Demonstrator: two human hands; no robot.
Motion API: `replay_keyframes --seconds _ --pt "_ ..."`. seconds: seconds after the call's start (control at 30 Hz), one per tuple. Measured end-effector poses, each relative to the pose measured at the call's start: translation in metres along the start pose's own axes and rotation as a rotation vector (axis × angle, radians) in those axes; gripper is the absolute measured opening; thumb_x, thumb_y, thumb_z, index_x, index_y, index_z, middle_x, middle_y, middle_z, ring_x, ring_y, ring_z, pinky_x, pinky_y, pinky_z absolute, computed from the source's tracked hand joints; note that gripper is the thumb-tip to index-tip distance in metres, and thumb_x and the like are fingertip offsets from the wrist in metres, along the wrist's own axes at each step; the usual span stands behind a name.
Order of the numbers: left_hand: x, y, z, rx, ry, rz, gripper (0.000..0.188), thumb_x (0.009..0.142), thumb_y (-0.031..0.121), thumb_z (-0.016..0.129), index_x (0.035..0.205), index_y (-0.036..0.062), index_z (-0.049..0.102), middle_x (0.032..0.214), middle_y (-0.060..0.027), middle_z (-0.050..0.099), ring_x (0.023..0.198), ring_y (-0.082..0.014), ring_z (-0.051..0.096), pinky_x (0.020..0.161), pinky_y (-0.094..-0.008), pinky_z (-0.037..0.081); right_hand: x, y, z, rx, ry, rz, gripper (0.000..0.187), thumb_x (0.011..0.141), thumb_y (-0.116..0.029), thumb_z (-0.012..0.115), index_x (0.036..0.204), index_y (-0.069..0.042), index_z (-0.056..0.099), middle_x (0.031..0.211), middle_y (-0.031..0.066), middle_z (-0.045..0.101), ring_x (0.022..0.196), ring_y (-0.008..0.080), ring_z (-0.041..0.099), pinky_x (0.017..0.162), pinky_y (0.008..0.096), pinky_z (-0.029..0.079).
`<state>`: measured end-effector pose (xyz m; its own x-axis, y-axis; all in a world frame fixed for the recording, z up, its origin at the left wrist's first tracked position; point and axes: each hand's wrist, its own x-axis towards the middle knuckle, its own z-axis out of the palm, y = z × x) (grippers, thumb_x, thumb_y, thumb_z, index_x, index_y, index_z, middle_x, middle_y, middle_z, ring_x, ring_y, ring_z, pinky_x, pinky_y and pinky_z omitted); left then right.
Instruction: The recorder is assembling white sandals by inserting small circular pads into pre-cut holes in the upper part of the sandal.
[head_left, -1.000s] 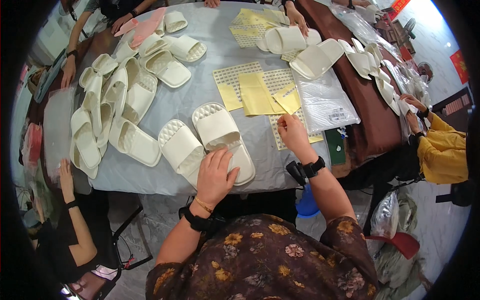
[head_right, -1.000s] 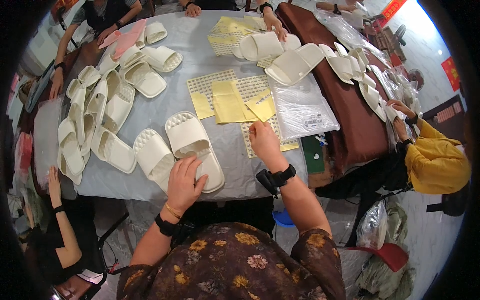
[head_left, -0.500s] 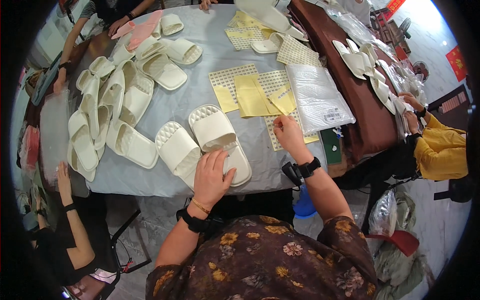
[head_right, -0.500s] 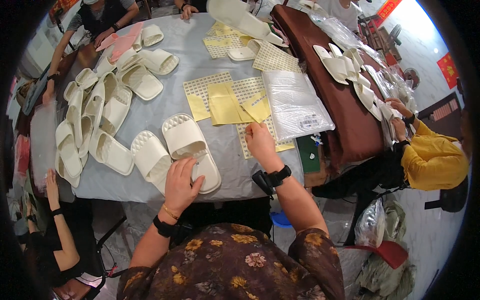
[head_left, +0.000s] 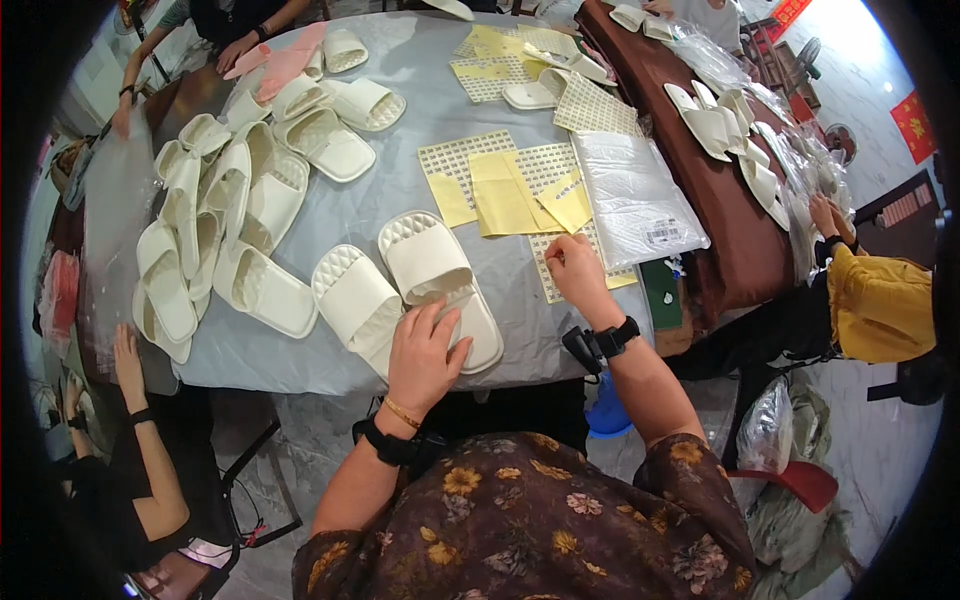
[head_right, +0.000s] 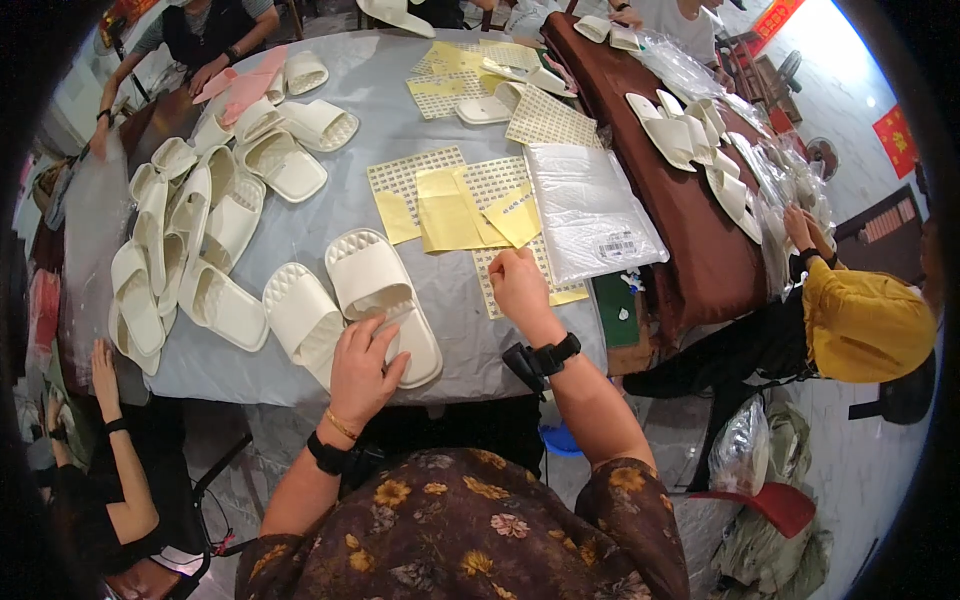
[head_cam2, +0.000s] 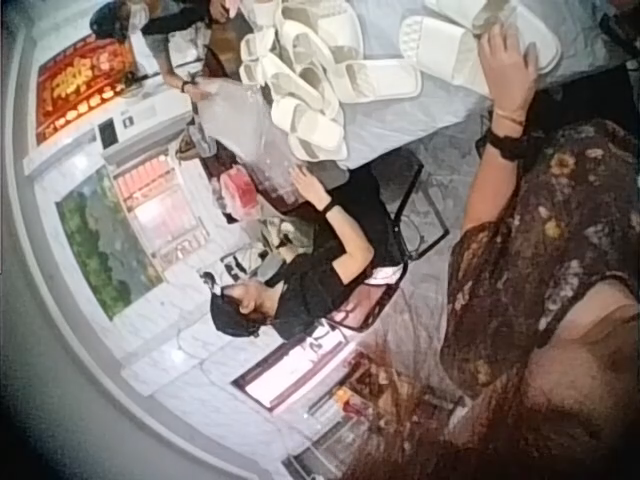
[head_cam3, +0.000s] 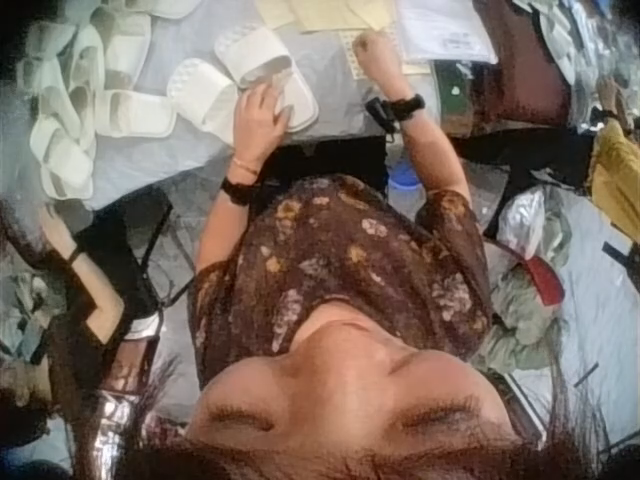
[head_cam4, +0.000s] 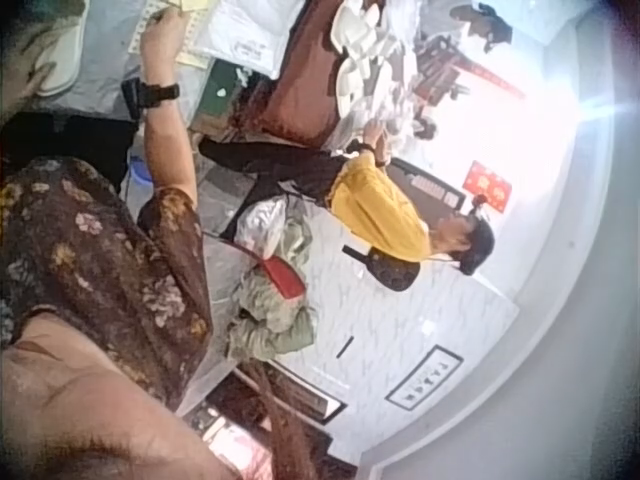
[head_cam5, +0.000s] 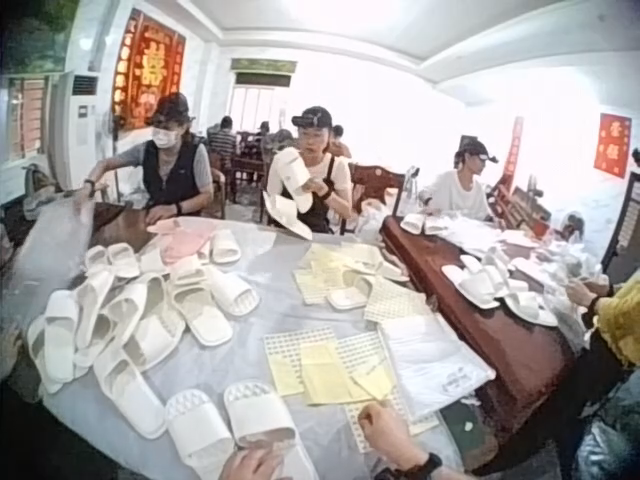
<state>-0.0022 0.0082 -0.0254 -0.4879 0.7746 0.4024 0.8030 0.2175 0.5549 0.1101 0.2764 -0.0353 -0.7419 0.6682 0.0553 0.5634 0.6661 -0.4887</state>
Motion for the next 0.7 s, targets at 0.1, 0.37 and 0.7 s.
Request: replay_keyframes --seconds 0.1,0.37,0.7 --pt "-0.0002 0.0010 -0.0001 0.006 0.003 0.006 0.039 0.079 0.020 0.073 0.113 0.0032 0.064 0.122 -0.0149 0.059 0.112 -0.0362 0.053 0.097 -0.0439 0.043 -0.0035 -0.0051 0.0013 0.076 0.097 0.058 0.016 0.084 -0.012 0.065 0.100 -0.008 0.062 0.102 0.0130 0.059 0.089 0.0334 0.063 0.077 0.0440 0.052" --pt "-0.0014 -0.0013 0.0018 0.013 0.010 0.011 0.039 0.079 0.020 0.073 0.113 0.0035 0.065 0.121 -0.0145 0.059 0.112 -0.0359 0.053 0.097 -0.0439 0.043 0.0007 -0.0038 -0.0039 0.065 0.016 0.050 0.016 0.083 -0.009 0.066 0.098 -0.007 0.062 0.100 0.0137 0.059 0.088 0.0334 0.063 0.076 0.0422 0.052" --pt "-0.0004 -0.0006 0.0008 0.024 0.017 0.010 0.038 0.079 0.021 0.073 0.112 0.0042 0.065 0.121 -0.0144 0.059 0.113 -0.0354 0.053 0.097 -0.0439 0.043 0.0002 -0.0037 -0.0019 0.069 0.039 0.021 0.012 0.083 -0.008 0.064 0.094 -0.005 0.060 0.099 0.0136 0.059 0.084 0.0319 0.063 0.075 0.0419 0.051"
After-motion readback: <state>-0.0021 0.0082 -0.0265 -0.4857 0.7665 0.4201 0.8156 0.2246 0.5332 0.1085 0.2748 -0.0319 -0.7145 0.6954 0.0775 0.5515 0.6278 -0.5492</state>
